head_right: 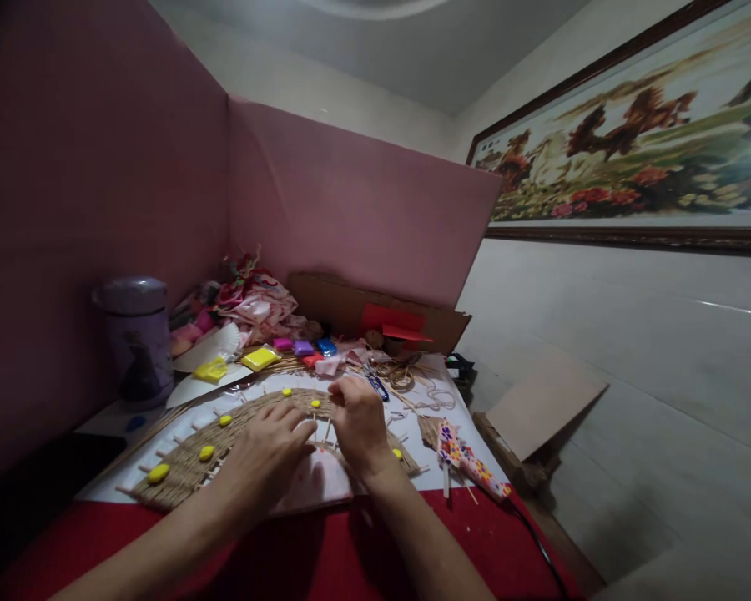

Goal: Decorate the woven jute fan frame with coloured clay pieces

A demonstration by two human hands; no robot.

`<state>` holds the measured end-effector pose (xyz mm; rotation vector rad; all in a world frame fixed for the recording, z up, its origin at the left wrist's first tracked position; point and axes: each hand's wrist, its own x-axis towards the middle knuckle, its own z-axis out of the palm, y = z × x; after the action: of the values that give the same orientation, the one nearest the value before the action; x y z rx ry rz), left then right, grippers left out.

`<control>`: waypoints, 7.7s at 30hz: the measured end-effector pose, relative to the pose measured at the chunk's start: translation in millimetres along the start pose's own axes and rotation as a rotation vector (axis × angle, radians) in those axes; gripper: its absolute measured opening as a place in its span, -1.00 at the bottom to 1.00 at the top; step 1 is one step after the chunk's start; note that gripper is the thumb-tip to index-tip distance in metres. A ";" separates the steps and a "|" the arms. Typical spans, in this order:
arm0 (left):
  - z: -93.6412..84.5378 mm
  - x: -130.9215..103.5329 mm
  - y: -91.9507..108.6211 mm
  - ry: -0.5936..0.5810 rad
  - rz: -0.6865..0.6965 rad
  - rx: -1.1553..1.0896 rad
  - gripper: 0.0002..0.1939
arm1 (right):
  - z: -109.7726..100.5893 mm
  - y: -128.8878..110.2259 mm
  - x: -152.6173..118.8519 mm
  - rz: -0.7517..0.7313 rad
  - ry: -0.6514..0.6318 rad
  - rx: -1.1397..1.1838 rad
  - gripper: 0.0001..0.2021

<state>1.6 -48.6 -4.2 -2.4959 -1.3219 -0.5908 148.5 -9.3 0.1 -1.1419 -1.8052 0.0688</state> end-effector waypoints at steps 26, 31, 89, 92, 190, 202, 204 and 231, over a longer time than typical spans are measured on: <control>53.3 17.8 -23.0 0.334 -0.339 -0.589 -0.81 | 41.0 15.1 -15.1 0.539 0.040 0.951 -0.73; 51.9 20.0 -23.3 0.335 -0.325 -0.685 -0.81 | 40.5 17.0 -16.1 0.542 -0.051 1.011 -0.75; 52.8 24.6 -33.3 0.314 -0.317 -1.017 -0.80 | 31.5 6.5 -15.9 0.453 0.076 1.104 -0.80; 50.0 25.6 -34.6 0.282 -0.326 -1.118 -0.77 | 29.1 5.1 -15.3 0.462 0.068 1.131 -0.80; 42.8 25.2 -69.7 0.619 -0.351 0.121 -0.80 | 28.1 49.0 -12.8 -0.039 0.255 -0.040 -0.82; 38.9 28.4 -81.7 0.684 -0.604 -0.100 -0.72 | 15.2 54.3 -4.8 0.144 0.537 0.021 -0.84; 38.7 29.3 -80.4 0.677 -0.586 -0.126 -0.70 | 8.5 57.4 -2.0 0.205 0.658 0.047 -0.80; 28.9 12.3 -9.3 0.447 0.194 -0.478 -0.84 | -43.9 85.6 18.8 0.302 1.119 0.180 -0.81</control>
<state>6.8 -22.9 -23.8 -2.5681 -0.8317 -1.4533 236.2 34.2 -5.7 -0.9968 -0.6230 -0.1963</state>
